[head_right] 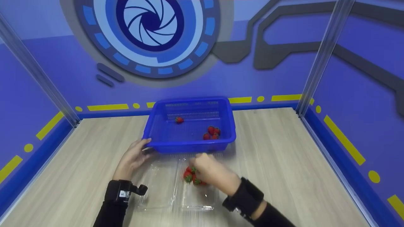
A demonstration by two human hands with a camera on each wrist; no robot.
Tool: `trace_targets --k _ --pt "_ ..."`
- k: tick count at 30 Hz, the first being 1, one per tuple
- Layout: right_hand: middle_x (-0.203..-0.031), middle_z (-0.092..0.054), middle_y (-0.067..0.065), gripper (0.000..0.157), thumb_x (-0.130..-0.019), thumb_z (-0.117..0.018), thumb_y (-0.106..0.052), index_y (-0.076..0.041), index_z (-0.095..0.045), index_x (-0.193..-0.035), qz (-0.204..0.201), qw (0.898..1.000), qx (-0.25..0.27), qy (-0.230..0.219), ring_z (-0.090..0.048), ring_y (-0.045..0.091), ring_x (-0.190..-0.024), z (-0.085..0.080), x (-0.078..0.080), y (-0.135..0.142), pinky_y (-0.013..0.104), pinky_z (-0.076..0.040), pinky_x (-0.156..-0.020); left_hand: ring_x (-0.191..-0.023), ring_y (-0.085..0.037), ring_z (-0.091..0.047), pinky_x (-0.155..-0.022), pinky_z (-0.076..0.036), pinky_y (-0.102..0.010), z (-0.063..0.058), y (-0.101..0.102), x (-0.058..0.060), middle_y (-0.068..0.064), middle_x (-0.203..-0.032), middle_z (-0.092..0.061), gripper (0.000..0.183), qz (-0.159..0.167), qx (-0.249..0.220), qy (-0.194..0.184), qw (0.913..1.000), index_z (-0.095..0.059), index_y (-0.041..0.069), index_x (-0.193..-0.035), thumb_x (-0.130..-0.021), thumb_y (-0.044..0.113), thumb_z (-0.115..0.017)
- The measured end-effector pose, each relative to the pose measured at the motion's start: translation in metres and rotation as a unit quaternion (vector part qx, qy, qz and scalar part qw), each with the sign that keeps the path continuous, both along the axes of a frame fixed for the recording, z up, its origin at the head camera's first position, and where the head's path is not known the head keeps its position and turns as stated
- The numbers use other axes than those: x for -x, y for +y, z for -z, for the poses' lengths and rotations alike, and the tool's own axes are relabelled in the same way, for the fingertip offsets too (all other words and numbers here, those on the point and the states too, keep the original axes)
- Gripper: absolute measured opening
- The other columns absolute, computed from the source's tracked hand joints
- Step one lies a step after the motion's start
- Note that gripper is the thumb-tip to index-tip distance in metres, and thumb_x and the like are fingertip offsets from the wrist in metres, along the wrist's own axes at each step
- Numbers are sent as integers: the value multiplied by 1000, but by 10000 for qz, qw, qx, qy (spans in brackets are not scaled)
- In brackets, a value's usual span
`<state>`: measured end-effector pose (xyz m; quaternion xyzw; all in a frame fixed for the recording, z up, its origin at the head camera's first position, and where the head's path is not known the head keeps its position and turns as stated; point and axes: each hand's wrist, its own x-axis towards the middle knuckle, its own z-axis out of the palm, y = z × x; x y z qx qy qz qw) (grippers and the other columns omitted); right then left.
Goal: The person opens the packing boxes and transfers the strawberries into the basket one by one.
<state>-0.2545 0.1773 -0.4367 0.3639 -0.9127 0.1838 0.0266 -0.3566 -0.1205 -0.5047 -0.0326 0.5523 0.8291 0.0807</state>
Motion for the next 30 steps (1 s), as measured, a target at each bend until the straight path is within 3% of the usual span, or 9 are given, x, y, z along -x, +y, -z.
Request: trace_targets --k 5,11,19,30 --pt "-89 -69 10 24 -75 -76 13 0 -73 -95 -97 9996 223 153 -68 22 -81 14 -11 -4 23 -58 -65 -121 -36 -55 -113 -40 -56 -1 -1 0 -34 -143 -45 47 -3 -52 5 10000 -37 -9 -145 -104 10 -52" --pt "-93 -70 11 25 -77 -73 12 2 -73 -99 -104 9989 467 6 -66 19 -81 16 -11 -10 25 -57 -67 -121 -36 -53 -113 -40 -54 -1 -1 -1 -31 -139 -46 44 -63 26 -40 10000 -40 -9 -142 -105 11 -51" --pt "-100 -69 13 30 -77 -73 11 3 -72 -106 106 9990 353 -258 -65 23 -87 22 -7 -17 26 -57 -70 -125 -38 -52 -113 -40 -54 -1 -1 -1 -30 -139 -47 46 -49 94 -68 9999 -39 -8 -144 -104 12 -52" --pt "-84 -63 9 18 -75 -78 7 0 -69 -88 304 9995 28 3 -54 13 -71 33 -10 -13 24 -48 -57 -121 -38 -53 -114 -38 -57 -2 1 0 -37 -145 -39 47 44 -94 20 9999 -32 -11 -146 -106 8 -48"
